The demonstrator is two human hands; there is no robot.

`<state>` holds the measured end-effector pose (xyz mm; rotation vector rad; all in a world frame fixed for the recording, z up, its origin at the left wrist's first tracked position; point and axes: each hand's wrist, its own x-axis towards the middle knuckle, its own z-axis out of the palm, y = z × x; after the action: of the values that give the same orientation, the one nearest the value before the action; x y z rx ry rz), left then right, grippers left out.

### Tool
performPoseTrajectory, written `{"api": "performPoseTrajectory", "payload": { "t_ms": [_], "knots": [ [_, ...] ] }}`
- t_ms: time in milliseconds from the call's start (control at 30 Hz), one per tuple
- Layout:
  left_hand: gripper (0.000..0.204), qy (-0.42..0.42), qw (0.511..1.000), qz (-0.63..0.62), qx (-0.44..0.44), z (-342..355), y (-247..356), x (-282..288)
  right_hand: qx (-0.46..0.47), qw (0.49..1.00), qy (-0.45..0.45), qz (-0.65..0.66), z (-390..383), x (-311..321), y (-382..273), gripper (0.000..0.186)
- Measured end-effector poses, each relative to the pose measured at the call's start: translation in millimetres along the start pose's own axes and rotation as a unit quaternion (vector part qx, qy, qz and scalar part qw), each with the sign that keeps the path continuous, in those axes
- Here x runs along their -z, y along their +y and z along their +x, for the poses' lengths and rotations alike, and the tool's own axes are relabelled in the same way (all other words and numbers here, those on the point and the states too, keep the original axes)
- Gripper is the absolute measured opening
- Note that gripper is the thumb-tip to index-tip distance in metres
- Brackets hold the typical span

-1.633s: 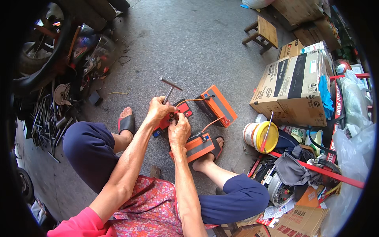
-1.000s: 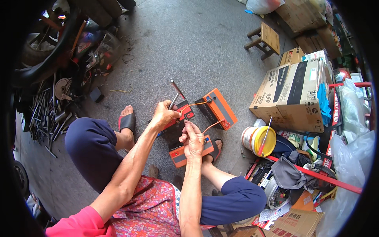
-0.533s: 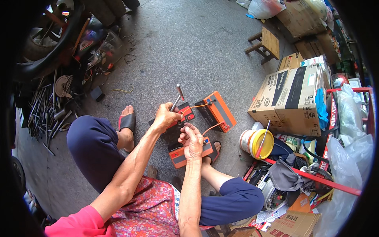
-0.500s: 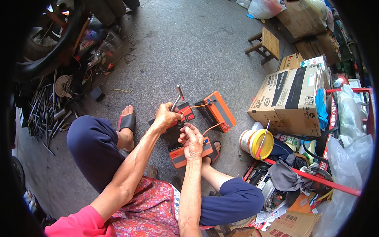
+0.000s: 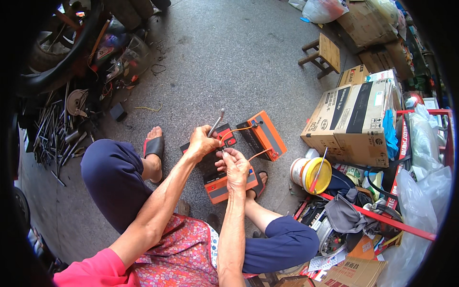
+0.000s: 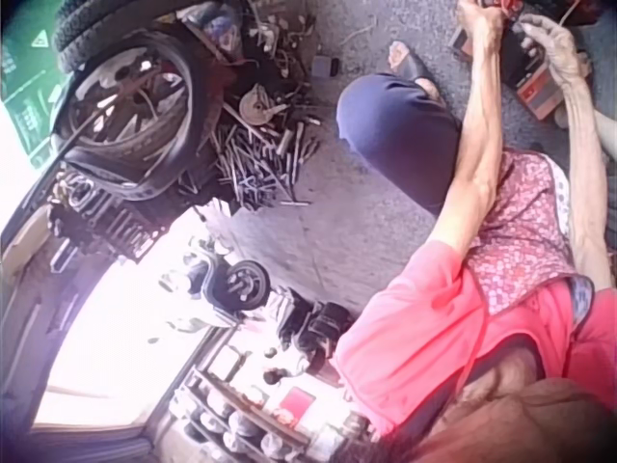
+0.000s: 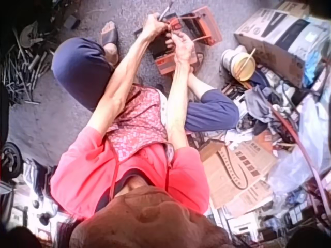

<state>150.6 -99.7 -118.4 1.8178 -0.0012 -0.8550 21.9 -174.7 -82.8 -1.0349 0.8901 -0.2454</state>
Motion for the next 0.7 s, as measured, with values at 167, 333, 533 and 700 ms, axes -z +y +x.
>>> {"api": "performPoseTrajectory", "payload": {
  "t_ms": [167, 333, 533, 700],
  "knots": [
    [0.025, 0.010, 1.000, 0.027, -0.009, -4.8, 2.5, -3.8, 0.016, 0.994, 0.028, -0.105, 2.5, -5.1, 3.1, 0.017],
    [0.025, 0.011, 0.999, 0.007, -0.031, -2.2, -5.4, -7.6, 0.019, 0.990, 0.048, -0.134, 1.3, -7.9, 7.5, 0.017],
    [0.024, 0.002, 0.999, 0.014, -0.029, -0.8, -7.2, -8.2, 0.028, 0.988, 0.055, -0.139, 0.9, -4.8, 13.0, 0.016],
    [0.024, 0.000, 0.999, 0.011, -0.034, -2.9, -4.6, -8.4, 0.027, 0.986, 0.056, -0.154, 1.4, -2.9, 10.5, 0.015]
  ]
}}
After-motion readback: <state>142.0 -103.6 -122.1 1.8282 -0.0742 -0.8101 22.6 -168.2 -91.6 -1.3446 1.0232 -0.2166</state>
